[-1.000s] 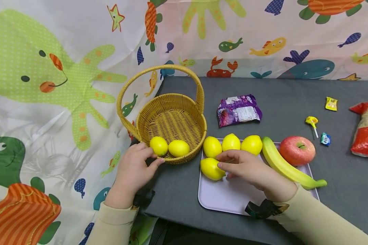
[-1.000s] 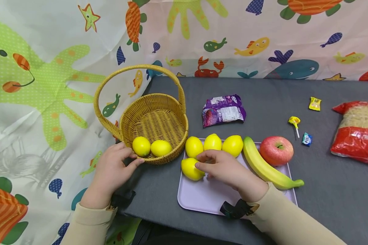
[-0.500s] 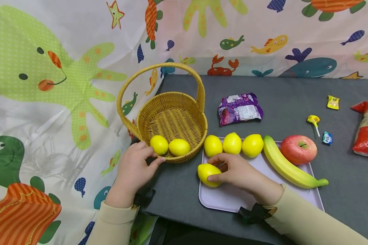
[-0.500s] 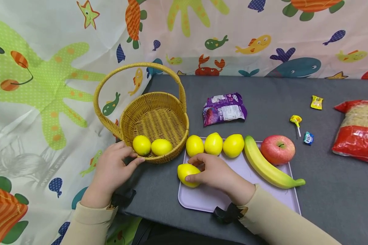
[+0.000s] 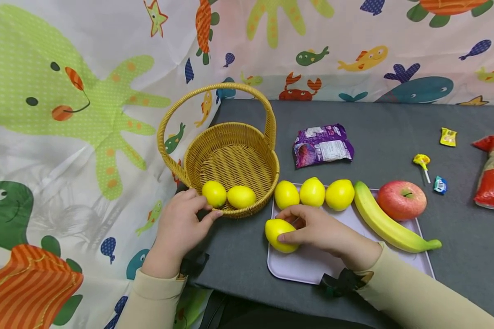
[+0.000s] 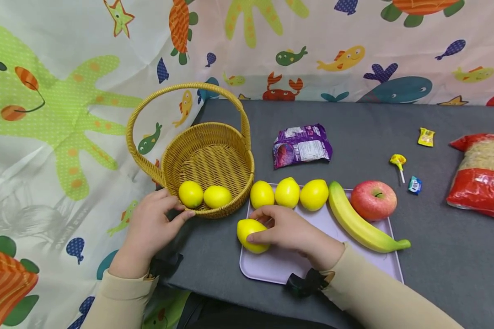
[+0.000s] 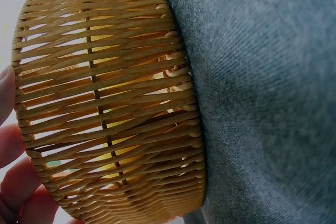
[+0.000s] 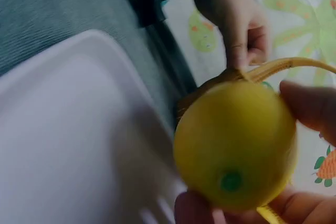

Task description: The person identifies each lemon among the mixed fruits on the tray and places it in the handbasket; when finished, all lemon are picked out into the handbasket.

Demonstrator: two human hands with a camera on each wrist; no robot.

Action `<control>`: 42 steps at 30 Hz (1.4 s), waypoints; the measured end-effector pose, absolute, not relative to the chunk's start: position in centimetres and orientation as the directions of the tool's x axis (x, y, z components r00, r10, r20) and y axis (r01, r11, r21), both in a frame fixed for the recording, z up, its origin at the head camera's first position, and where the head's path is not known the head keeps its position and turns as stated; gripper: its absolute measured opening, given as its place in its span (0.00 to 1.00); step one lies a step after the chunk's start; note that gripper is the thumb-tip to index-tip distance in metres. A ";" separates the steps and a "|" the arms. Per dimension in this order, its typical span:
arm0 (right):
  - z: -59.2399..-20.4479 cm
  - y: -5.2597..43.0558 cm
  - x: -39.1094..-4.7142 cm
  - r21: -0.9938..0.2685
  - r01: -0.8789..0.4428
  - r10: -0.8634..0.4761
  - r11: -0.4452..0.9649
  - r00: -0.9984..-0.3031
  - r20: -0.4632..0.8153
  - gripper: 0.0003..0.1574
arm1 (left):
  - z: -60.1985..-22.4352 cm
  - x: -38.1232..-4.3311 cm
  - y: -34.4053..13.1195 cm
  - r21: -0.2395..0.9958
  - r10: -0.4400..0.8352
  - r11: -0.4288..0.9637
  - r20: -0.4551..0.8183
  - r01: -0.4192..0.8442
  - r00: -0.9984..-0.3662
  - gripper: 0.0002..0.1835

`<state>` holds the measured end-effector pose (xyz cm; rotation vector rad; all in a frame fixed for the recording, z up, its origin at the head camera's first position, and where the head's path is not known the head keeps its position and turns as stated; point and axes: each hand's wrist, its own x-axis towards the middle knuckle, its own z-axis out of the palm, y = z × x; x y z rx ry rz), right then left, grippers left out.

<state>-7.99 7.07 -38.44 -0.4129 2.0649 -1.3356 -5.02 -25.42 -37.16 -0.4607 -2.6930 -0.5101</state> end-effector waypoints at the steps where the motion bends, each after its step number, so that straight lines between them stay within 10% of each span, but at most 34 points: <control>1: -38.2 7.1 -8.2 -0.906 0.084 -0.586 0.415 -0.737 -0.336 0.29 | -37.2 -5.0 -25.4 0.283 0.247 0.882 0.404 0.377 -0.881 0.14; 19: -32.1 -0.6 -16.5 -0.957 0.206 -0.567 0.203 -0.773 -0.286 0.30 | -37.1 -5.0 -25.5 0.272 0.238 0.893 0.390 0.358 -0.890 0.16; 29: -35.0 -5.2 -19.3 -0.919 0.242 -0.473 0.311 -0.799 -0.370 0.37 | -37.0 -4.9 -25.4 0.253 0.253 0.892 0.407 0.375 -0.877 0.18; 42: -36.5 -6.3 -19.3 -0.792 -0.023 -0.467 0.609 -0.818 -0.336 0.37 | -37.1 -5.1 -25.5 0.269 0.250 0.887 0.401 0.374 -0.881 0.18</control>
